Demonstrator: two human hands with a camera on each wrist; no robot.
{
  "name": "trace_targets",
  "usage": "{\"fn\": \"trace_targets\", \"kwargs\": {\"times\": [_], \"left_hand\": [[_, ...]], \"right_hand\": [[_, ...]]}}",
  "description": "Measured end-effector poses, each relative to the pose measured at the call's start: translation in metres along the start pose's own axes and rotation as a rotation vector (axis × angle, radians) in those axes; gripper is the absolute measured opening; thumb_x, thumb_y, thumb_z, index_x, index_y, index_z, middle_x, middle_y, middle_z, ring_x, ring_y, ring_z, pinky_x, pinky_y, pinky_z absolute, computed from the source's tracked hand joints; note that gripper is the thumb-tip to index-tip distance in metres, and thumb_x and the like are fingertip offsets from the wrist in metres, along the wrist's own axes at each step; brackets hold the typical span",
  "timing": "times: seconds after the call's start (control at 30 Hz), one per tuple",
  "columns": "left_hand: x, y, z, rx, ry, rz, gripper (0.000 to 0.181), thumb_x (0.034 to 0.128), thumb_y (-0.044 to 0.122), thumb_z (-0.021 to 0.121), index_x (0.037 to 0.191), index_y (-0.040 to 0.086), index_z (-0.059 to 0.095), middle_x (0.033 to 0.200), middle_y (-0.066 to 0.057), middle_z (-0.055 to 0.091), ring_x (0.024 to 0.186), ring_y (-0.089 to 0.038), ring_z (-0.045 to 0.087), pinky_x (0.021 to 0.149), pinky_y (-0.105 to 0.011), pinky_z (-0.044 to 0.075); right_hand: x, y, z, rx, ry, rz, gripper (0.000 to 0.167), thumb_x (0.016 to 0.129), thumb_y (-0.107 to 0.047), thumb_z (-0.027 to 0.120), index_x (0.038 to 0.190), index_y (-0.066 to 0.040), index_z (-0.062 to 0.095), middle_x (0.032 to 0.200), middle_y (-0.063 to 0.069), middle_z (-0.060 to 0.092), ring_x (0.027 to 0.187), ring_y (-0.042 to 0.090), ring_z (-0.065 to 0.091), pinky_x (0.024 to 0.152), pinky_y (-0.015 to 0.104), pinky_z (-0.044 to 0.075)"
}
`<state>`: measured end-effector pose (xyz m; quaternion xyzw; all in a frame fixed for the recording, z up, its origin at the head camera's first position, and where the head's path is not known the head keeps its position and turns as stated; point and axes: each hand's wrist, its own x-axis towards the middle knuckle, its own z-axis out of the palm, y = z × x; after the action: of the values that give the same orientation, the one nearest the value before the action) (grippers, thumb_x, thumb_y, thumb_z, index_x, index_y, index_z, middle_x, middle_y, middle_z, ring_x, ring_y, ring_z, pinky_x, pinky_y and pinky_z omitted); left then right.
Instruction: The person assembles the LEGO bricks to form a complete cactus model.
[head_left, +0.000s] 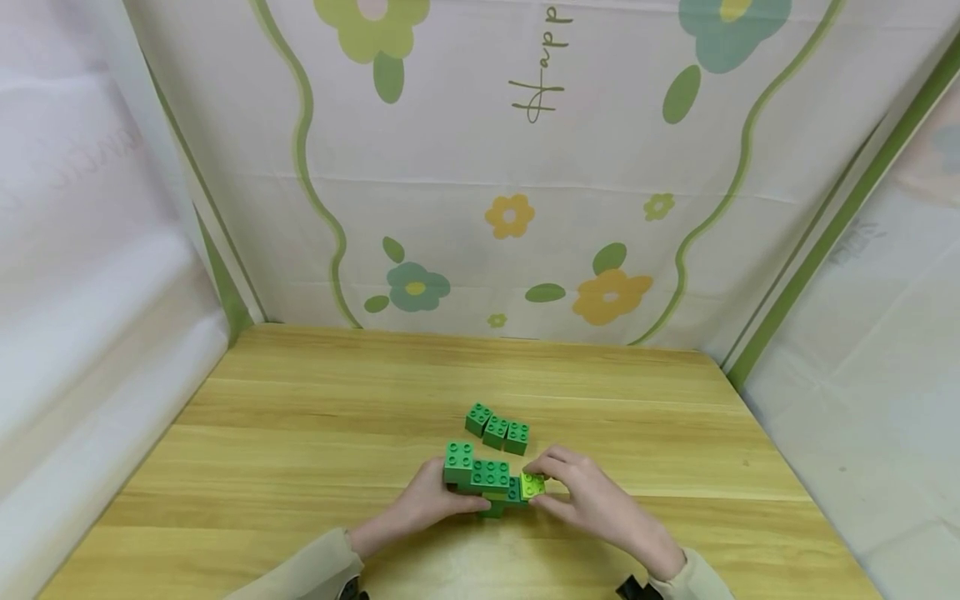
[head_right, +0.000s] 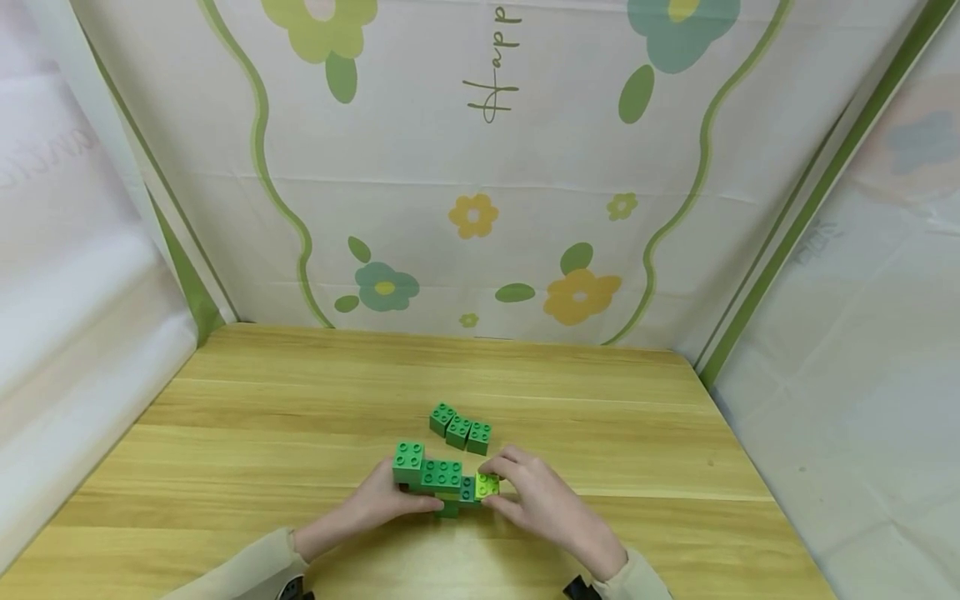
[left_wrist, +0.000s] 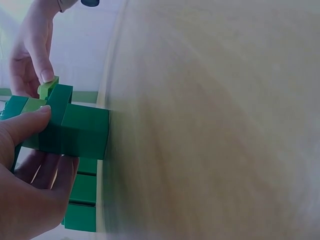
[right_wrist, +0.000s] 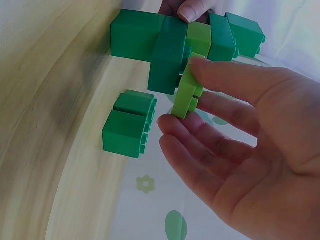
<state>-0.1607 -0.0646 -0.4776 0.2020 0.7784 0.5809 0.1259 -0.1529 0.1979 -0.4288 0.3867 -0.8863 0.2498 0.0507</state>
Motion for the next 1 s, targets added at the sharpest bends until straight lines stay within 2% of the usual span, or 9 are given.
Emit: {"fn": "trace_targets", "kwargs": {"times": [0.27, 0.5, 1.0], "left_hand": [[0.0003, -0.0012, 0.0006, 0.018, 0.014, 0.001, 0.044, 0.0770, 0.018, 0.085, 0.117, 0.013, 0.068, 0.115, -0.005, 0.074, 0.105, -0.012, 0.068, 0.094, -0.019, 0.052], [0.0005, -0.0017, 0.0007, 0.030, 0.022, 0.013, 0.044, 0.0766, 0.019, 0.085, 0.117, 0.013, 0.067, 0.115, -0.005, 0.074, 0.105, -0.012, 0.068, 0.094, -0.020, 0.052], [0.0018, -0.0027, 0.0008, 0.044, 0.028, 0.026, 0.045, 0.0756, 0.019, 0.086, 0.116, 0.012, 0.067, 0.114, -0.005, 0.074, 0.105, -0.011, 0.068, 0.094, -0.020, 0.052]], "right_hand": [[0.0010, -0.0013, 0.0014, -0.014, 0.003, -0.004, 0.031, 0.084, -0.015, 0.078, 0.112, -0.006, 0.068, 0.107, 0.001, 0.068, 0.095, 0.012, 0.068, 0.083, 0.024, 0.060], [0.0021, -0.0011, 0.0019, -0.021, -0.004, 0.002, 0.032, 0.083, -0.015, 0.078, 0.112, -0.006, 0.068, 0.108, 0.002, 0.068, 0.096, 0.014, 0.068, 0.084, 0.024, 0.060], [0.0039, 0.0023, 0.0022, 0.041, -0.013, -0.001, 0.029, 0.082, -0.015, 0.079, 0.108, -0.006, 0.070, 0.103, 0.002, 0.068, 0.091, 0.010, 0.066, 0.078, 0.026, 0.061]]}}
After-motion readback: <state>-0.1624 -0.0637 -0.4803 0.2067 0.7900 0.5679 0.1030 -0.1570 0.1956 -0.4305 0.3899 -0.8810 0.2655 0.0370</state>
